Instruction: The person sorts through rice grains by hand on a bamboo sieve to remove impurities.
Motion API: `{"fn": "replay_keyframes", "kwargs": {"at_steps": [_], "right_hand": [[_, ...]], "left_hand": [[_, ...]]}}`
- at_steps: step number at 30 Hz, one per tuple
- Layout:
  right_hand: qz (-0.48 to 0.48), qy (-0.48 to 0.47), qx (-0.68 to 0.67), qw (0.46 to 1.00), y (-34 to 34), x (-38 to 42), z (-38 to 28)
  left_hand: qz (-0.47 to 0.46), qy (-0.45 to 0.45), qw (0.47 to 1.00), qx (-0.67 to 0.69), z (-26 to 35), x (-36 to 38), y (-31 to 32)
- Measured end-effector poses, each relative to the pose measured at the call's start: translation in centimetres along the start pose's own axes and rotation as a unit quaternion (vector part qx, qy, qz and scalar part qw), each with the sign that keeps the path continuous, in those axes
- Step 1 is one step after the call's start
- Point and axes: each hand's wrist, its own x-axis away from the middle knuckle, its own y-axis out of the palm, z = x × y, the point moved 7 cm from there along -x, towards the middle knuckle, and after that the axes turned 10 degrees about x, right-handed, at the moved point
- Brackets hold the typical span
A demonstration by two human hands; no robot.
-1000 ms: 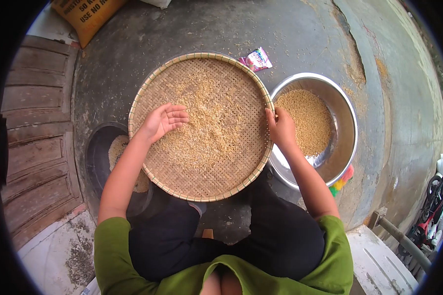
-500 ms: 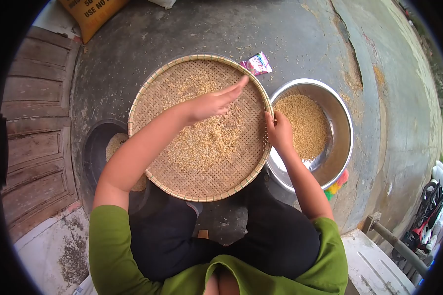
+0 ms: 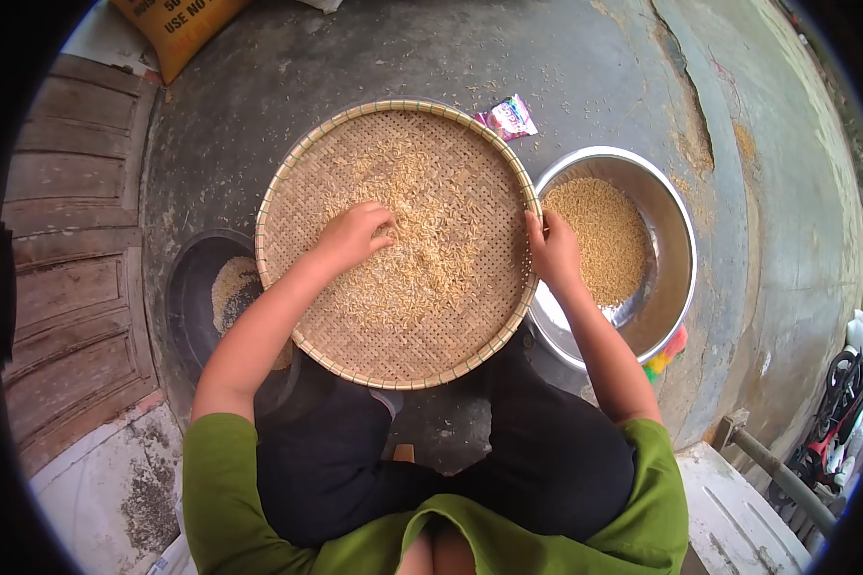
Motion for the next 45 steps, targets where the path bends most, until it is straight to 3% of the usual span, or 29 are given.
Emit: {"fn": "replay_keyframes", "kwargs": {"at_steps": [4, 6, 7, 9, 10, 12, 14, 16, 19, 32, 34, 38, 43, 45], "right_hand": [[-0.005, 0.003, -0.008, 1.0, 0.0, 0.0, -0.1], [-0.002, 0.007, -0.001, 1.0, -0.1, 0.1, -0.1], [-0.002, 0.009, -0.001, 1.0, -0.2, 0.1, -0.1], [-0.001, 0.005, -0.003, 1.0, -0.3, 0.1, -0.3], [0.0, 0.006, -0.003, 1.0, -0.3, 0.1, -0.3], [0.0, 0.002, -0.01, 1.0, -0.3, 0.2, -0.3], [-0.002, 0.005, -0.001, 1.0, -0.5, 0.2, -0.5], [-0.004, 0.007, 0.007, 1.0, -0.4, 0.2, -0.4], [-0.003, 0.008, 0.009, 1.0, -0.2, 0.1, -0.1], [-0.011, 0.018, 0.01, 1.0, 0.0, 0.1, 0.2], [-0.011, 0.019, 0.009, 1.0, 0.0, 0.1, 0.2], [-0.01, 0.016, 0.002, 1.0, -0.3, 0.2, 0.0], [-0.012, 0.012, -0.003, 1.0, -0.2, 0.1, 0.1], [0.007, 0.002, -0.012, 1.0, 0.0, 0.1, 0.3]], "left_hand": [[0.011, 0.023, 0.999, -0.029, 0.4, 0.0, -0.3], [0.006, -0.103, 0.988, 0.112, -0.9, 0.3, -0.7], [0.005, -0.103, 0.988, 0.112, -1.6, 0.2, -0.4], [0.074, -0.123, 0.933, 0.329, -3.7, 0.3, -0.5], [0.073, -0.123, 0.934, 0.328, -4.0, 0.5, -0.7], [0.051, -0.183, 0.875, 0.446, -4.8, 0.9, -0.5], [0.05, -0.199, 0.872, 0.445, -4.5, 1.2, -0.7], [0.044, -0.196, 0.819, 0.538, -4.4, 1.4, -0.5], [0.039, -0.201, 0.797, 0.568, -4.4, 1.4, -0.2], [0.02, -0.209, 0.837, 0.505, -3.7, 1.5, -0.5], [0.061, -0.187, 0.923, 0.331, -3.3, 1.5, -1.8], [0.071, -0.164, 0.929, 0.323, -2.9, 1.5, -2.2], [0.044, -0.227, 0.877, 0.42, -1.4, 0.1, -2.3], [-0.02, -0.174, 0.865, 0.471, 2.7, -1.9, -1.9]]}}
